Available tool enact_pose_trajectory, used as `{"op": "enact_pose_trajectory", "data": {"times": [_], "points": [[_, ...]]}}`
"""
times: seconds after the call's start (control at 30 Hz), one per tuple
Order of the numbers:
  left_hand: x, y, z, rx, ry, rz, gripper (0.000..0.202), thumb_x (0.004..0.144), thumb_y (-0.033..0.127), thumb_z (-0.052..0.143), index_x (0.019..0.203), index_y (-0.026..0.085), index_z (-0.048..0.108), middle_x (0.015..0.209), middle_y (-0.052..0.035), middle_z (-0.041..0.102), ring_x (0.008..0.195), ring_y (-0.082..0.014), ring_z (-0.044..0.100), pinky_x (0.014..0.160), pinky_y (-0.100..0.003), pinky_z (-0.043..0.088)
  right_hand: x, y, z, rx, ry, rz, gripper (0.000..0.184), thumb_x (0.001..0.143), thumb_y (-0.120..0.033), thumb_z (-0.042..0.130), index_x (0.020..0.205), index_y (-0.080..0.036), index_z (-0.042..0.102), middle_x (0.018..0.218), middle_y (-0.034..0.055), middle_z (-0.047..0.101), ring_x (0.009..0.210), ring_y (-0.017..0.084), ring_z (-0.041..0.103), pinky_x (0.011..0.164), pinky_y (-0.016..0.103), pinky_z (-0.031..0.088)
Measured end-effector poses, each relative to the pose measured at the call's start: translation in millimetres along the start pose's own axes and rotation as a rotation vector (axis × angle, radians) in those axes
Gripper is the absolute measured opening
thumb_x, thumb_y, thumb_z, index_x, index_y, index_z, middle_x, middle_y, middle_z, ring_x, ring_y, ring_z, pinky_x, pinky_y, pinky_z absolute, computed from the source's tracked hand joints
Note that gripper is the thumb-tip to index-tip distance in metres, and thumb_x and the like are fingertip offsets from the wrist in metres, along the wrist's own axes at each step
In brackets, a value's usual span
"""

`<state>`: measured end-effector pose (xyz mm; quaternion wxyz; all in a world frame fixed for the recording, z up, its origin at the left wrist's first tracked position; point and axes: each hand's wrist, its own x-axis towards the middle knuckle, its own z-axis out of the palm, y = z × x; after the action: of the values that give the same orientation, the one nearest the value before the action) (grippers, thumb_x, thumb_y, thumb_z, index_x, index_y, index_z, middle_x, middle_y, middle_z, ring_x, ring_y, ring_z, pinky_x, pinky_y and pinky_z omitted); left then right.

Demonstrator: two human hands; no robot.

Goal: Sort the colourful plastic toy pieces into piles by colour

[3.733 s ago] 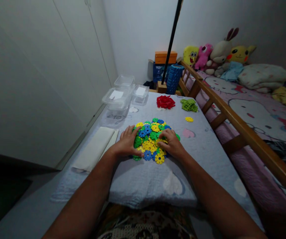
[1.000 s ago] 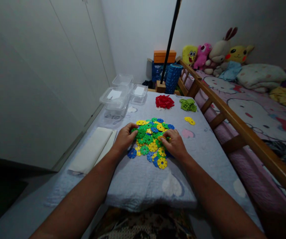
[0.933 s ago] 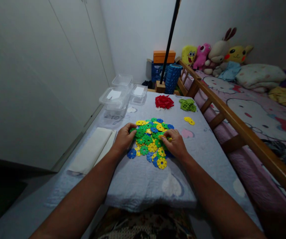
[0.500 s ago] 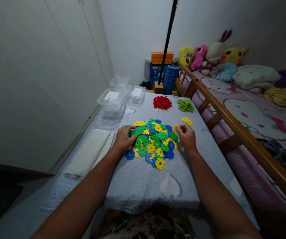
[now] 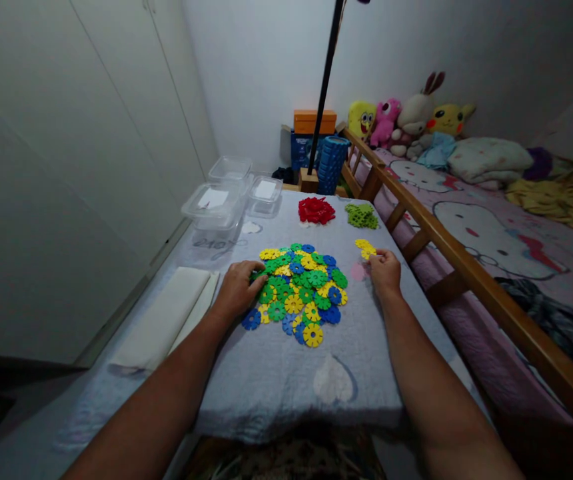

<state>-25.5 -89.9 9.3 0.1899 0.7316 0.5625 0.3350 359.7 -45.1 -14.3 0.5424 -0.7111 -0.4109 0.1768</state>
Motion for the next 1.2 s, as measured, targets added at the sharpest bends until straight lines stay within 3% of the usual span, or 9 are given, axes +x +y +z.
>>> {"op": "enact_pose_trajectory", "data": {"times": [0.27,0.47,0.6,0.77,0.87,1.07,1.2], "points": [[0,9,-1.6,-0.031,0.097,-0.030,0.019,0.088,0.037,0.059,0.094,0.024,0.072,0.101,-0.0074,0.075,0.105,-0.0281,0.064,0.099,-0.043,0.047,61,1,2,-0.149,0.115,0.062,0.023,0.062,-0.021,0.059,0.084,-0.018,0.065,0.066,0.0014,0.065,0.065,0.019,0.061,0.060,0.029,0.045],[-1,12,1.0,-0.043,0.110,-0.008,0.006,0.080,0.030,0.064,0.084,0.025,0.065,0.095,-0.0048,0.072,0.101,-0.0266,0.062,0.096,-0.041,0.048,78,1,10,-0.233,0.100,0.116,0.029,0.057,-0.016,0.063,0.086,-0.016,0.068,0.080,0.0057,0.069,0.075,0.022,0.062,0.071,0.032,0.050],[-1,13,2.7,-0.077,0.040,0.002,0.009,0.080,0.032,0.065,0.082,0.024,0.062,0.089,-0.0033,0.068,0.090,-0.0234,0.063,0.086,-0.037,0.049,77,9,6,-0.315,0.089,0.057,0.032,0.061,-0.016,0.059,0.090,-0.016,0.070,0.089,0.0095,0.071,0.088,0.024,0.063,0.088,0.036,0.051],[-2,16,1.9,-0.119,-0.004,0.008,0.012,0.084,0.035,0.062,0.083,0.023,0.063,0.086,-0.0026,0.068,0.081,-0.0205,0.063,0.078,-0.034,0.049,70,16,-1,-0.316,0.102,0.007,0.044,0.062,-0.016,0.054,0.102,-0.013,0.072,0.099,0.0125,0.070,0.095,0.026,0.062,0.095,0.039,0.050],[-1,18,0.1,-0.143,0.019,-0.005,0.014,0.086,0.036,0.058,0.084,0.023,0.064,0.088,-0.0027,0.069,0.084,-0.0206,0.064,0.082,-0.033,0.050,61,16,0,-0.342,0.082,-0.037,0.045,0.064,-0.017,0.052,0.104,-0.013,0.073,0.104,0.0127,0.068,0.095,0.025,0.060,0.097,0.039,0.048],[0,16,-3.9,-0.133,0.160,-0.055,0.019,0.090,0.039,0.055,0.088,0.023,0.064,0.091,-0.0033,0.069,0.088,-0.0210,0.063,0.085,-0.033,0.049,32,12,9,-0.538,-0.054,-0.258,0.028,0.075,-0.024,0.055,0.091,-0.020,0.077,0.106,0.0116,0.064,0.101,0.027,0.055,0.101,0.045,0.042],[1,9,-3.7,-0.099,0.196,-0.041,0.017,0.090,0.036,0.054,0.087,0.022,0.064,0.092,-0.0041,0.068,0.090,-0.0211,0.063,0.087,-0.034,0.048,20,8,10,-0.589,-0.058,-0.300,0.030,0.078,-0.024,0.057,0.101,-0.020,0.077,0.116,0.0137,0.063,0.107,0.030,0.052,0.099,0.048,0.041]]}}
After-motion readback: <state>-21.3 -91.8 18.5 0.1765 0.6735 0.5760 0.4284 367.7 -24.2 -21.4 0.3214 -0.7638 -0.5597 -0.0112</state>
